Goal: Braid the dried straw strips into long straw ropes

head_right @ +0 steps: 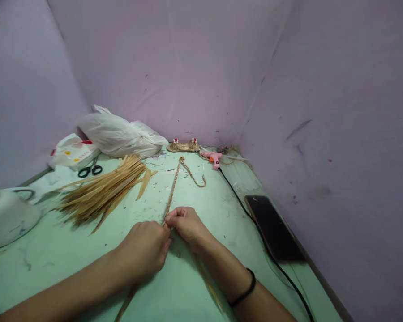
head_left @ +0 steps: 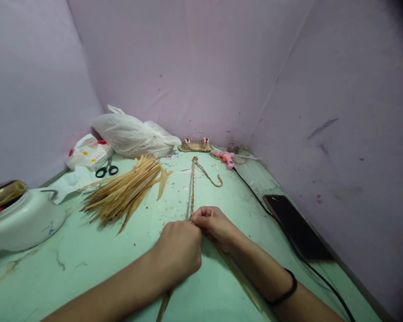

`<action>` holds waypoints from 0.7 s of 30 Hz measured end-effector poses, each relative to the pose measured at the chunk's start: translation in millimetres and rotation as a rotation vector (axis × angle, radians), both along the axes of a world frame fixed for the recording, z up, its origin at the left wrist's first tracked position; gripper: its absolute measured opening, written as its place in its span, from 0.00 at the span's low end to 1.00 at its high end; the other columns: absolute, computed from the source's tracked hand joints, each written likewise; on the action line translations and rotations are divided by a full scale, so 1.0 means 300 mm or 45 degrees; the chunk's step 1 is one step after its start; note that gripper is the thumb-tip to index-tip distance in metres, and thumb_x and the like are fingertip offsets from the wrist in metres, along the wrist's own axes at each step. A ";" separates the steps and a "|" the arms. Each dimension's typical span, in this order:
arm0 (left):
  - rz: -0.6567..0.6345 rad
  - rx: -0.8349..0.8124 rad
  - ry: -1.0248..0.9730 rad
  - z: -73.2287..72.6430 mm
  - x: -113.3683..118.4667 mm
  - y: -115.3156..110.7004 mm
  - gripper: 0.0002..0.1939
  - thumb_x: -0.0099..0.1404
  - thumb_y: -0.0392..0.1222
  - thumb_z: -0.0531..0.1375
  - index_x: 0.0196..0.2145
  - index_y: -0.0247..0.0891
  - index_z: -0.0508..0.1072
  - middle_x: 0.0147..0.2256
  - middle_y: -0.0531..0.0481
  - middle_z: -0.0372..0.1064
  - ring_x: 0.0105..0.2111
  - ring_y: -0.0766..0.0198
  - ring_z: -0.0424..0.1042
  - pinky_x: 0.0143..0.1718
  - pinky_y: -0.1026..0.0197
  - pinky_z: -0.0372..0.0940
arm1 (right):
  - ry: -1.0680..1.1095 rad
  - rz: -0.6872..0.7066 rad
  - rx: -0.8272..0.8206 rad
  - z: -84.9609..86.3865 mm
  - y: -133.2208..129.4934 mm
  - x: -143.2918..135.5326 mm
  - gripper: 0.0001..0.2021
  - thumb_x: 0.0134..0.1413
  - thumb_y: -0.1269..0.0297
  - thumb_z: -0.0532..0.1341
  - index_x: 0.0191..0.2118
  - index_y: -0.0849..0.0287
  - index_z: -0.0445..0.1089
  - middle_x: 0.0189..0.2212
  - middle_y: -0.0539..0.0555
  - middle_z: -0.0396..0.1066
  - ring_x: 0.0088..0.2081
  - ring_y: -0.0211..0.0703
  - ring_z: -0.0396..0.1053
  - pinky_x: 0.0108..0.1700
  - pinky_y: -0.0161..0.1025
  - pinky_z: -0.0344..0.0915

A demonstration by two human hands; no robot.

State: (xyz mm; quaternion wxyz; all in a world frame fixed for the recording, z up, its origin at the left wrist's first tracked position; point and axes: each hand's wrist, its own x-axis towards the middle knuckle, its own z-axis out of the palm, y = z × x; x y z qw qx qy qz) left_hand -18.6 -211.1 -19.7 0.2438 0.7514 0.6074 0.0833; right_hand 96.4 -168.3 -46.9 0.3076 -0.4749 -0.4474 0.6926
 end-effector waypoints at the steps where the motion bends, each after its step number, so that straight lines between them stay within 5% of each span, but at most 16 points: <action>1: 0.006 0.013 -0.038 0.009 -0.016 0.018 0.12 0.52 0.43 0.53 0.21 0.33 0.70 0.20 0.45 0.65 0.23 0.60 0.65 0.25 0.62 0.53 | 0.021 0.012 0.005 0.001 0.000 0.001 0.03 0.31 0.71 0.58 0.19 0.63 0.62 0.12 0.45 0.60 0.15 0.27 0.51 0.19 0.29 0.45; 4: 0.297 0.047 -0.330 0.028 -0.062 0.080 0.13 0.52 0.44 0.52 0.18 0.33 0.68 0.16 0.51 0.61 0.16 0.68 0.60 0.19 0.66 0.50 | 0.035 0.051 0.029 0.008 0.002 0.006 0.04 0.31 0.71 0.59 0.18 0.64 0.63 0.13 0.45 0.62 0.16 0.27 0.52 0.20 0.29 0.47; 6: 0.474 -0.230 -0.627 0.022 -0.078 0.110 0.09 0.50 0.41 0.53 0.25 0.33 0.69 0.18 0.52 0.64 0.13 0.72 0.57 0.15 0.68 0.48 | 0.041 0.078 0.034 0.013 0.004 0.010 0.05 0.31 0.70 0.60 0.19 0.64 0.63 0.14 0.46 0.63 0.17 0.27 0.54 0.21 0.29 0.48; 10: 0.401 -0.806 -1.027 -0.018 -0.072 0.125 0.08 0.46 0.40 0.57 0.22 0.31 0.67 0.19 0.50 0.65 0.11 0.74 0.56 0.11 0.69 0.48 | 0.060 0.164 0.046 0.007 0.013 0.017 0.09 0.29 0.68 0.63 0.22 0.63 0.61 0.15 0.47 0.65 0.19 0.31 0.60 0.25 0.30 0.55; 13: 0.415 -0.755 -0.917 -0.038 -0.057 0.118 0.06 0.46 0.38 0.55 0.18 0.32 0.65 0.13 0.53 0.60 0.10 0.72 0.56 0.12 0.68 0.50 | -0.105 0.230 0.210 -0.017 0.021 0.020 0.09 0.33 0.68 0.62 0.23 0.63 0.61 0.17 0.48 0.65 0.21 0.32 0.61 0.26 0.30 0.56; 17: 0.475 -0.546 -0.553 -0.059 -0.045 0.119 0.06 0.43 0.34 0.52 0.12 0.35 0.60 0.07 0.56 0.52 0.09 0.71 0.52 0.12 0.67 0.47 | -0.615 0.253 0.705 -0.036 0.014 0.028 0.03 0.40 0.69 0.57 0.25 0.63 0.65 0.20 0.50 0.68 0.22 0.33 0.60 0.24 0.30 0.53; 21: 0.386 -0.285 -0.578 -0.094 -0.048 0.132 0.06 0.39 0.30 0.51 0.09 0.34 0.58 0.08 0.59 0.45 0.12 0.75 0.45 0.14 0.68 0.40 | -0.972 0.246 0.945 -0.007 -0.012 0.032 0.07 0.41 0.71 0.54 0.26 0.61 0.70 0.21 0.52 0.70 0.22 0.34 0.61 0.23 0.30 0.52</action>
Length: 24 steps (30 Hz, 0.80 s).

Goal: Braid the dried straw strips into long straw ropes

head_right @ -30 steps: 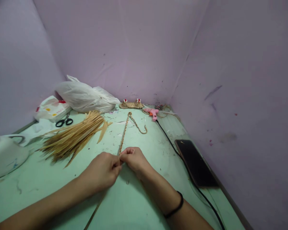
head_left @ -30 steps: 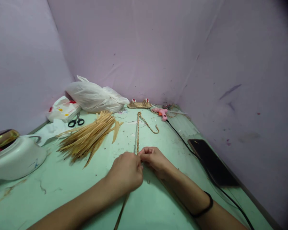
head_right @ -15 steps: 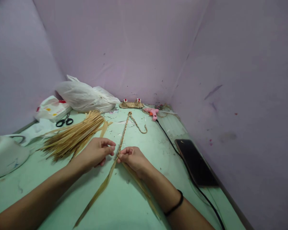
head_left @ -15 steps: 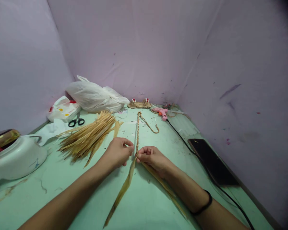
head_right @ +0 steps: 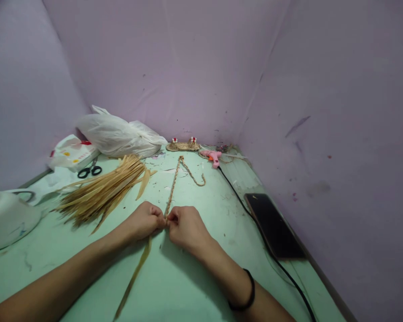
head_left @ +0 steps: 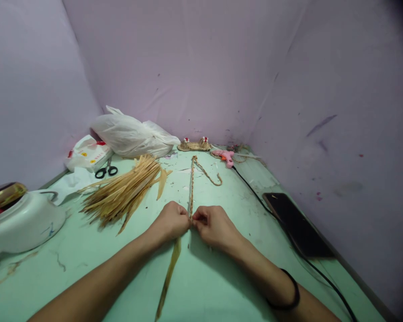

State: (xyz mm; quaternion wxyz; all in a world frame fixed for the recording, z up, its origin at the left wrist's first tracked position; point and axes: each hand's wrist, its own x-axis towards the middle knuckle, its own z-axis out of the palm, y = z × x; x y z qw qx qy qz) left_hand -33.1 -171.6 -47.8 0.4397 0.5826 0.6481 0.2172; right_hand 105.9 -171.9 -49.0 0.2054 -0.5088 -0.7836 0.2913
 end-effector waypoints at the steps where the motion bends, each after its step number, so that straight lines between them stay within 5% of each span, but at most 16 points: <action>1: -0.008 0.013 -0.020 -0.007 -0.001 0.002 0.06 0.39 0.30 0.51 0.09 0.34 0.57 0.08 0.59 0.45 0.12 0.75 0.44 0.14 0.68 0.38 | -0.060 -0.024 0.012 0.013 -0.008 -0.001 0.07 0.41 0.71 0.54 0.25 0.61 0.70 0.20 0.52 0.70 0.22 0.35 0.61 0.23 0.31 0.51; 8: 0.057 -0.179 -0.233 0.015 0.012 -0.015 0.06 0.40 0.32 0.50 0.09 0.35 0.58 0.06 0.58 0.45 0.08 0.74 0.43 0.11 0.67 0.38 | -0.417 -0.174 0.135 0.070 -0.071 -0.023 0.09 0.42 0.67 0.53 0.23 0.59 0.71 0.20 0.56 0.71 0.23 0.41 0.65 0.22 0.34 0.47; 14: 0.137 -0.246 -0.314 0.034 0.023 -0.028 0.07 0.39 0.32 0.51 0.08 0.36 0.58 0.05 0.57 0.47 0.07 0.74 0.44 0.09 0.67 0.38 | -0.510 -0.021 0.248 0.052 -0.107 -0.042 0.10 0.43 0.68 0.52 0.23 0.58 0.71 0.22 0.57 0.72 0.23 0.43 0.66 0.23 0.36 0.44; 18: 0.051 -0.204 -0.366 0.018 0.012 -0.017 0.06 0.39 0.31 0.49 0.12 0.33 0.63 0.07 0.57 0.49 0.07 0.74 0.44 0.10 0.67 0.39 | -0.513 0.081 0.272 0.046 -0.116 -0.046 0.10 0.43 0.69 0.53 0.26 0.60 0.71 0.24 0.57 0.73 0.23 0.42 0.66 0.23 0.37 0.44; 24: -0.073 -0.079 -0.324 0.011 -0.009 -0.005 0.04 0.38 0.31 0.52 0.10 0.32 0.62 0.09 0.58 0.49 0.13 0.76 0.46 0.15 0.68 0.42 | -0.233 0.054 -0.034 0.076 -0.060 0.007 0.11 0.43 0.61 0.55 0.20 0.61 0.69 0.17 0.53 0.68 0.20 0.38 0.61 0.21 0.34 0.46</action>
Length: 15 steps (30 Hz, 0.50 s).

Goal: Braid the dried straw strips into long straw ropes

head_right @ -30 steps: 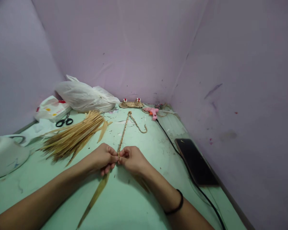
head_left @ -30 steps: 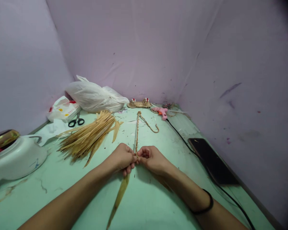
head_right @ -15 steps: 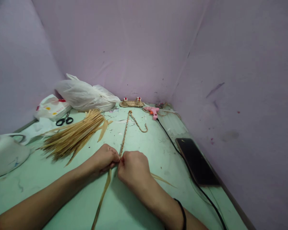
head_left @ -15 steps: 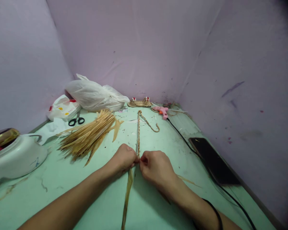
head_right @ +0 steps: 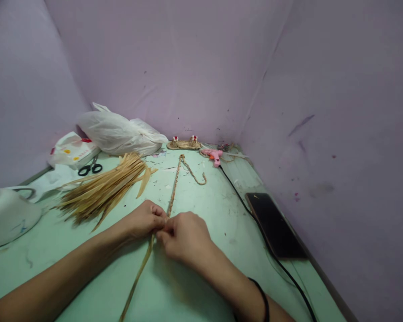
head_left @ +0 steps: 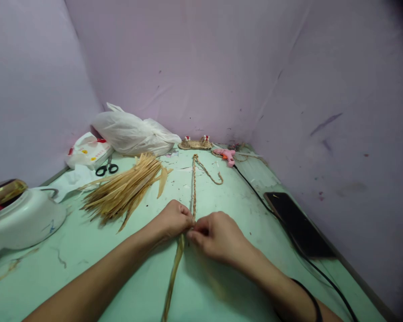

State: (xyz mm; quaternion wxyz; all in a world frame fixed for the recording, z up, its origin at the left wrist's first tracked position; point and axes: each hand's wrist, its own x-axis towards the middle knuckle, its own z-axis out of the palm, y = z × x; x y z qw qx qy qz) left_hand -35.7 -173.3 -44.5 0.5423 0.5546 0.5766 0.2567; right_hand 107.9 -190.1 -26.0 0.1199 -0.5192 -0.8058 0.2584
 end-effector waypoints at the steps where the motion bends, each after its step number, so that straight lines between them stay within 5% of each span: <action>1: -0.008 -0.014 -0.016 0.005 -0.002 -0.001 0.04 0.38 0.32 0.53 0.10 0.33 0.61 0.09 0.58 0.49 0.13 0.76 0.46 0.15 0.68 0.41 | 0.125 -0.063 -0.080 0.002 0.022 0.011 0.12 0.44 0.60 0.55 0.20 0.61 0.69 0.16 0.52 0.68 0.20 0.37 0.60 0.21 0.33 0.48; 5: -0.030 -0.100 -0.088 0.027 -0.004 -0.003 0.03 0.39 0.33 0.53 0.12 0.33 0.63 0.09 0.58 0.50 0.12 0.75 0.45 0.15 0.67 0.40 | 0.697 -0.384 -0.386 -0.005 0.091 0.023 0.08 0.46 0.65 0.54 0.25 0.63 0.65 0.22 0.52 0.68 0.23 0.34 0.62 0.27 0.32 0.57; 9: -0.052 -0.097 -0.108 0.032 -0.008 -0.001 0.04 0.39 0.33 0.53 0.11 0.33 0.61 0.09 0.58 0.48 0.12 0.76 0.43 0.15 0.67 0.38 | 0.898 -0.341 -0.966 -0.014 0.079 -0.014 0.05 0.45 0.71 0.52 0.23 0.62 0.61 0.17 0.48 0.63 0.19 0.32 0.61 0.23 0.31 0.57; 15: -0.136 -0.095 -0.025 0.028 -0.010 -0.003 0.05 0.40 0.35 0.52 0.13 0.32 0.65 0.09 0.57 0.50 0.11 0.75 0.44 0.15 0.67 0.39 | 0.785 -0.204 -0.789 -0.056 0.073 -0.019 0.08 0.42 0.71 0.55 0.18 0.66 0.66 0.11 0.47 0.60 0.14 0.26 0.47 0.18 0.29 0.44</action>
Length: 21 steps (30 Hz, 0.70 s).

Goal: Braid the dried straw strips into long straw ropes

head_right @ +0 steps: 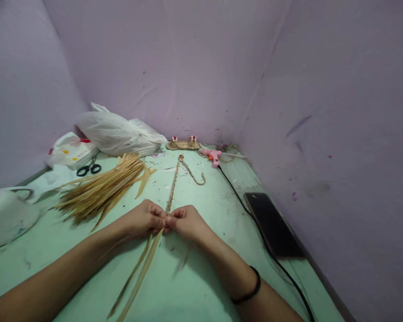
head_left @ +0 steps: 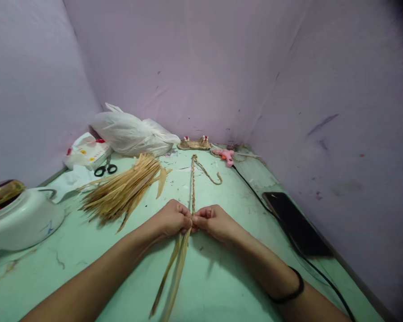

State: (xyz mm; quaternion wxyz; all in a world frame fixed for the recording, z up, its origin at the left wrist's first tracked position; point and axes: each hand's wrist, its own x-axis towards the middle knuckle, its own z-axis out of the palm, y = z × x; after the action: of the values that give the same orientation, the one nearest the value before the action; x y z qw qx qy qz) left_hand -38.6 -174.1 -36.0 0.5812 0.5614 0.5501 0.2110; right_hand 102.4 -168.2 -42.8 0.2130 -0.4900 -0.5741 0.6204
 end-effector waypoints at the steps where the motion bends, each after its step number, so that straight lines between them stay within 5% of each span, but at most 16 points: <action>1: -0.013 0.018 0.051 -0.002 -0.001 0.000 0.05 0.40 0.36 0.52 0.13 0.32 0.65 0.09 0.56 0.51 0.12 0.74 0.45 0.15 0.67 0.41 | 0.008 -0.003 0.037 -0.012 0.006 0.003 0.08 0.41 0.70 0.55 0.18 0.66 0.66 0.13 0.48 0.62 0.15 0.27 0.48 0.18 0.29 0.45; 8: -0.072 0.334 0.654 0.015 -0.016 -0.014 0.10 0.44 0.40 0.52 0.13 0.33 0.66 0.11 0.55 0.52 0.15 0.71 0.51 0.17 0.67 0.46 | -0.066 -0.135 0.074 -0.032 0.009 -0.005 0.06 0.35 0.71 0.57 0.15 0.64 0.67 0.11 0.47 0.61 0.15 0.28 0.49 0.19 0.30 0.45; 16: -0.199 0.630 1.057 0.063 0.063 -0.136 0.11 0.51 0.38 0.49 0.21 0.34 0.71 0.20 0.46 0.63 0.19 0.66 0.59 0.21 0.64 0.48 | 0.099 -0.249 -0.219 0.018 -0.011 -0.015 0.04 0.32 0.74 0.55 0.18 0.66 0.68 0.08 0.44 0.56 0.12 0.25 0.43 0.17 0.31 0.37; 21: -0.177 0.546 0.904 0.078 0.042 -0.108 0.13 0.51 0.43 0.52 0.18 0.33 0.69 0.16 0.49 0.61 0.18 0.67 0.60 0.20 0.65 0.49 | 0.159 -0.177 -0.224 0.005 -0.004 -0.008 0.03 0.32 0.74 0.56 0.17 0.65 0.67 0.07 0.43 0.52 0.12 0.25 0.42 0.17 0.31 0.36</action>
State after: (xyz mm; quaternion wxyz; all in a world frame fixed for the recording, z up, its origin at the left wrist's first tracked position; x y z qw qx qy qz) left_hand -25.9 -206.6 -12.7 0.2383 0.7432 0.6207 0.0746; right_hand 99.8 -169.5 -41.2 0.2470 -0.5058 -0.4677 0.6815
